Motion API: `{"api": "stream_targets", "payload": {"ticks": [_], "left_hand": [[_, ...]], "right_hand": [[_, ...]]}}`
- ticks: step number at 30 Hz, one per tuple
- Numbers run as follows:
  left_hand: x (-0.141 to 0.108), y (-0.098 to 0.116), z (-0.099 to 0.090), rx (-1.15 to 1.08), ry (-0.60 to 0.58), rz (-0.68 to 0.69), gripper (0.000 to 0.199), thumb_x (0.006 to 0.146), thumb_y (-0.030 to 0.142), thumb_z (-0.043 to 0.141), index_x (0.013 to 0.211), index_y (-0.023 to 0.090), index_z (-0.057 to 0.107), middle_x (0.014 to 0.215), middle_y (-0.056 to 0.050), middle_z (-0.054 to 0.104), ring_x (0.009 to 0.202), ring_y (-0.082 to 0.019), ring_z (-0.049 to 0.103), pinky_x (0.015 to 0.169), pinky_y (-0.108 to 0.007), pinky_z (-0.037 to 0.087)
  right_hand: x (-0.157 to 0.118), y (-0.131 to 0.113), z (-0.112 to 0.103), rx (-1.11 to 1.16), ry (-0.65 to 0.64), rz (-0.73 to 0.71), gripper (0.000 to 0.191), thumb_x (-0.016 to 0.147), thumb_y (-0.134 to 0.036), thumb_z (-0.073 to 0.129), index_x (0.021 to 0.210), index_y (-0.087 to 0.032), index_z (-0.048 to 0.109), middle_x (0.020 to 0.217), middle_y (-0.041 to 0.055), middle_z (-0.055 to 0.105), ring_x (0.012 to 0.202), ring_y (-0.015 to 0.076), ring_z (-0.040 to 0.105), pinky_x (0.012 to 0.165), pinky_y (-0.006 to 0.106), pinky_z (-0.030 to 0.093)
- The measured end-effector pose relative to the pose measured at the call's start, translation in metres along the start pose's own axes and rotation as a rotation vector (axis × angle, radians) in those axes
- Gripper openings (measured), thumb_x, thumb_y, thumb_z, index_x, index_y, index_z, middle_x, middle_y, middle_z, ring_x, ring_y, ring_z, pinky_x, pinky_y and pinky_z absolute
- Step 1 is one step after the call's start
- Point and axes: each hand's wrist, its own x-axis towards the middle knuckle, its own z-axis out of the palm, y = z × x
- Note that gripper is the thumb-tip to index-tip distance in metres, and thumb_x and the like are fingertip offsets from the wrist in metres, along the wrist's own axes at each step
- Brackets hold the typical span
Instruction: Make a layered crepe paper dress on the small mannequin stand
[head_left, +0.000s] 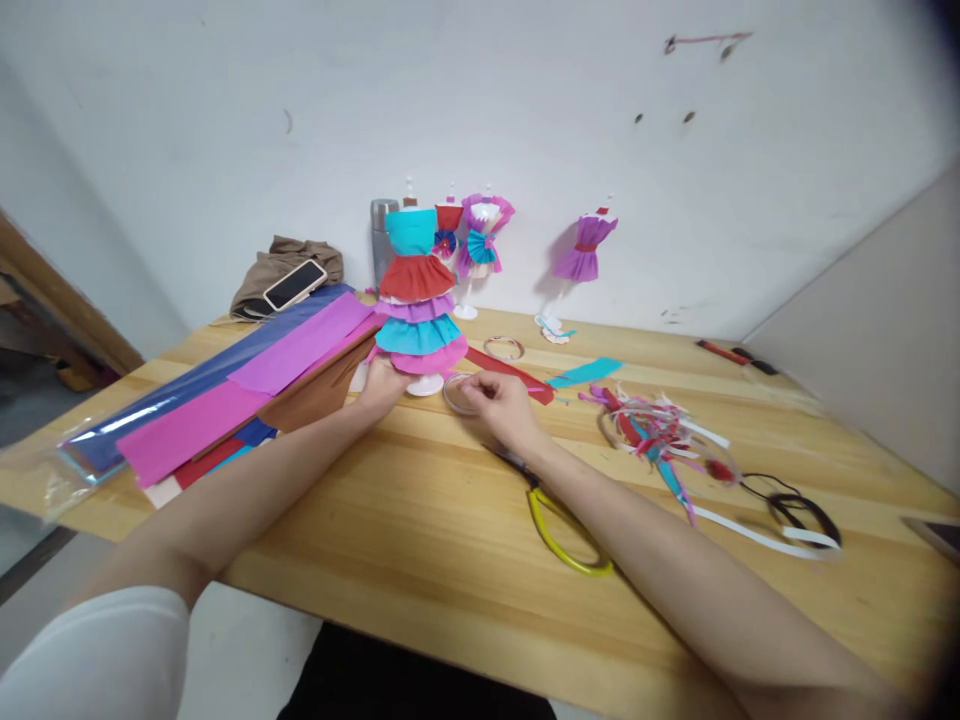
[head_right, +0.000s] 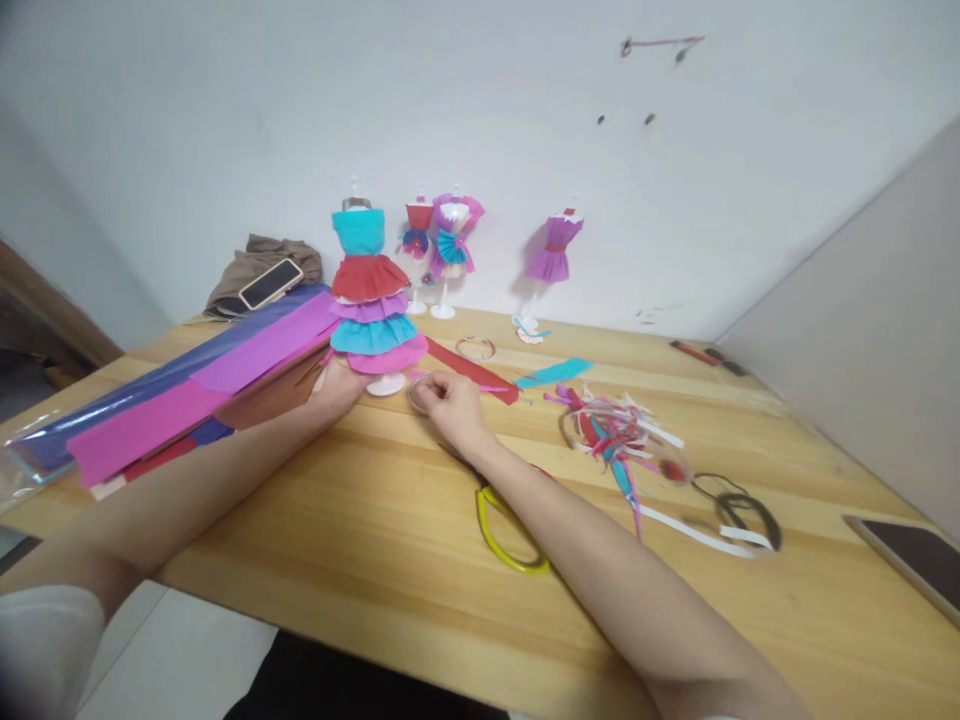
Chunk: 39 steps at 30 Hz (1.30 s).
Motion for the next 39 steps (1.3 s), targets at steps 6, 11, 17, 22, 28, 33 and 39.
{"api": "stream_targets", "payload": {"ticks": [6,11,17,22,28,33,39], "left_hand": [[-0.006,-0.01,0.005,-0.081,0.001,-0.025,0.03,0.051,0.027,0.092,0.073,0.017,0.073,0.077,-0.002,0.075,0.079,-0.022,0.068,0.078,-0.034,0.055],[-0.015,-0.006,0.013,-0.142,-0.075,-0.066,0.026,0.052,0.033,0.088,0.065,0.017,0.072,0.067,-0.003,0.072,0.066,-0.02,0.065,0.067,-0.033,0.054],[-0.017,-0.013,0.014,-0.248,-0.131,-0.085,0.02,0.057,0.032,0.083,0.063,0.018,0.07,0.066,-0.003,0.071,0.071,-0.021,0.069,0.073,-0.034,0.056],[-0.011,-0.021,0.018,-0.331,-0.099,-0.079,0.028,0.055,0.03,0.085,0.077,0.02,0.072,0.083,-0.006,0.076,0.095,-0.027,0.071,0.083,-0.039,0.056],[-0.011,-0.007,0.024,-0.509,-0.141,-0.051,0.037,0.055,0.036,0.091,0.08,0.02,0.07,0.083,-0.003,0.072,0.077,-0.018,0.065,0.081,-0.034,0.054],[-0.015,0.002,0.024,-0.491,-0.261,-0.067,0.039,0.058,0.044,0.091,0.07,0.018,0.065,0.072,-0.002,0.064,0.072,-0.017,0.061,0.078,-0.033,0.053],[-0.016,-0.006,0.02,-0.432,-0.353,-0.122,0.017,0.072,0.033,0.081,0.072,0.02,0.07,0.076,-0.005,0.067,0.074,-0.019,0.063,0.075,-0.032,0.054]], "right_hand": [[0.001,-0.004,-0.002,0.408,-0.031,0.207,0.02,0.067,-0.038,0.069,0.071,-0.019,0.063,0.053,-0.0048,0.052,0.047,0.0094,0.04,0.049,0.025,0.03],[-0.006,-0.011,0.005,0.652,-0.157,0.254,0.024,0.063,-0.037,0.075,0.073,-0.018,0.063,0.056,-0.0036,0.057,0.043,0.0059,0.038,0.045,0.023,0.025],[-0.005,-0.009,0.005,0.714,0.008,0.227,0.022,0.065,-0.037,0.069,0.062,-0.021,0.054,0.051,-0.0037,0.049,0.043,0.0064,0.034,0.043,0.024,0.023],[0.001,-0.001,0.004,0.752,0.148,0.269,0.02,0.06,-0.033,0.067,0.07,-0.021,0.056,0.061,-0.0029,0.056,0.043,0.0062,0.036,0.041,0.024,0.023],[-0.001,0.0,0.009,0.477,0.325,0.056,0.031,0.064,-0.032,0.07,0.087,-0.022,0.051,0.07,-0.0056,0.053,0.054,0.0096,0.044,0.052,0.025,0.039],[-0.003,-0.006,0.004,-0.028,0.346,-0.284,0.037,0.075,-0.027,0.07,0.107,-0.022,0.052,0.102,0.0058,0.061,0.078,0.0184,0.057,0.071,0.037,0.051],[0.002,-0.014,-0.005,-0.357,0.411,-0.633,0.05,0.087,-0.016,0.057,0.135,-0.026,0.045,0.126,0.0153,0.057,0.118,0.0302,0.056,0.09,0.047,0.055]]}}
